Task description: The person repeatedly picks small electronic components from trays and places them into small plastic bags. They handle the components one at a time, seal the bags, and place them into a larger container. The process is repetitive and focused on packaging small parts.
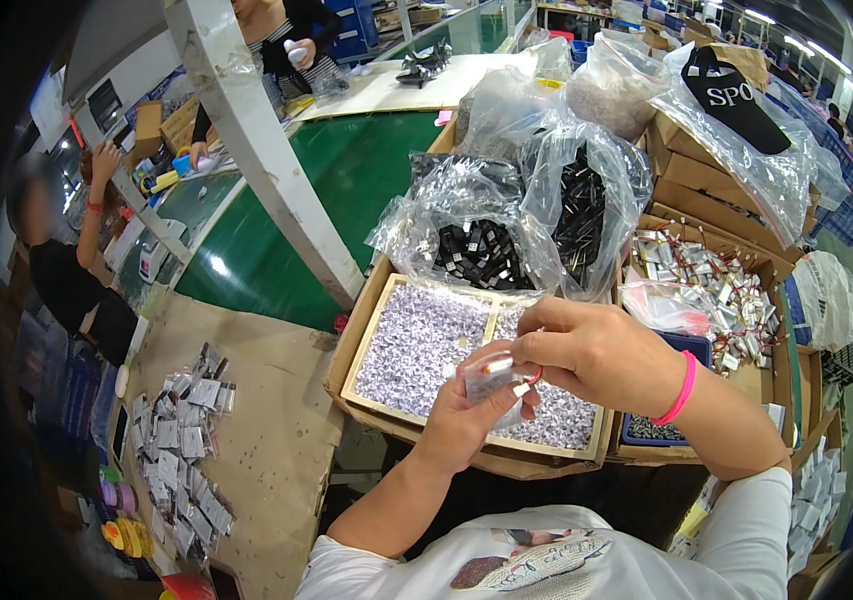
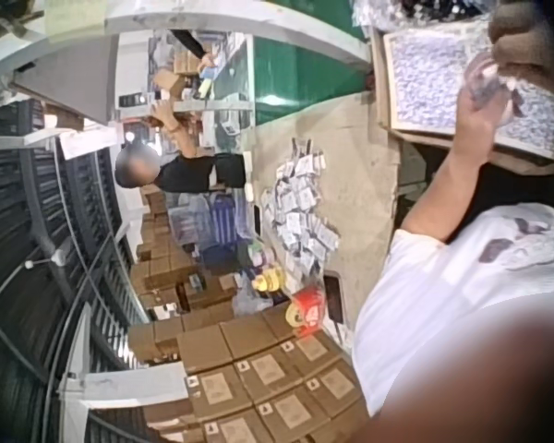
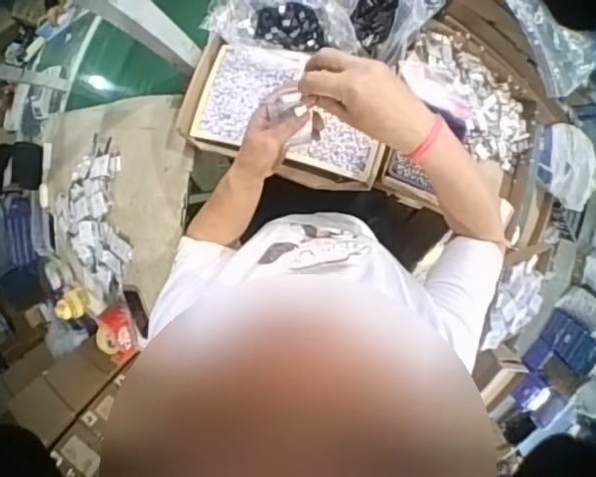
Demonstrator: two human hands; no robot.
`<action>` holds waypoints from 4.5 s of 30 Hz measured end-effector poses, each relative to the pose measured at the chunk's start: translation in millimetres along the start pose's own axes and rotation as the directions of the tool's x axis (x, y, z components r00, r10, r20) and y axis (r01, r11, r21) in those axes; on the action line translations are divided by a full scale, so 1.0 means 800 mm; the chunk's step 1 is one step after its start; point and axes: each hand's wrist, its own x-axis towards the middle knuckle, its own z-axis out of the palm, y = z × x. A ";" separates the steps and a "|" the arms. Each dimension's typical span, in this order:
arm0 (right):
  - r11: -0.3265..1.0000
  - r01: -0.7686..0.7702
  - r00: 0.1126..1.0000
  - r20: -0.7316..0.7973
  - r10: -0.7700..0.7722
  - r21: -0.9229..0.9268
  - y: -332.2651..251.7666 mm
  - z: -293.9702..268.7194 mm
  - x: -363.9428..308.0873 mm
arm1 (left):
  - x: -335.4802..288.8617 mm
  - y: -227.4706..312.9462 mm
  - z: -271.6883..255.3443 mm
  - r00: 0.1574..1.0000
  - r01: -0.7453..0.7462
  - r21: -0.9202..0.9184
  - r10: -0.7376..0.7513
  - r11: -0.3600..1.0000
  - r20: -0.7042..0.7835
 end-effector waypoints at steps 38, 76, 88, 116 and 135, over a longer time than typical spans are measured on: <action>0.808 -0.389 0.921 0.202 0.332 0.443 0.003 -0.039 0.007 | -0.004 0.007 -0.002 0.994 0.067 -0.102 -0.057 0.993 0.093; 0.965 -0.055 0.997 0.061 0.041 0.257 0.002 -0.020 0.010 | -0.006 0.004 0.012 0.978 0.210 0.141 -0.206 0.967 -0.045; 0.998 0.052 0.999 0.009 -0.051 -0.031 -0.009 -0.031 0.014 | -0.016 0.011 0.003 0.969 0.071 0.060 -0.083 0.996 0.232; 1.000 -0.026 0.990 0.140 0.025 0.004 -0.013 -0.026 0.009 | 0.001 0.002 0.006 0.953 0.192 0.024 -0.192 0.981 0.234; 0.910 -0.120 0.983 0.175 0.053 0.397 0.007 -0.022 0.027 | -0.022 0.008 -0.002 0.933 0.359 0.105 -0.360 0.927 -0.017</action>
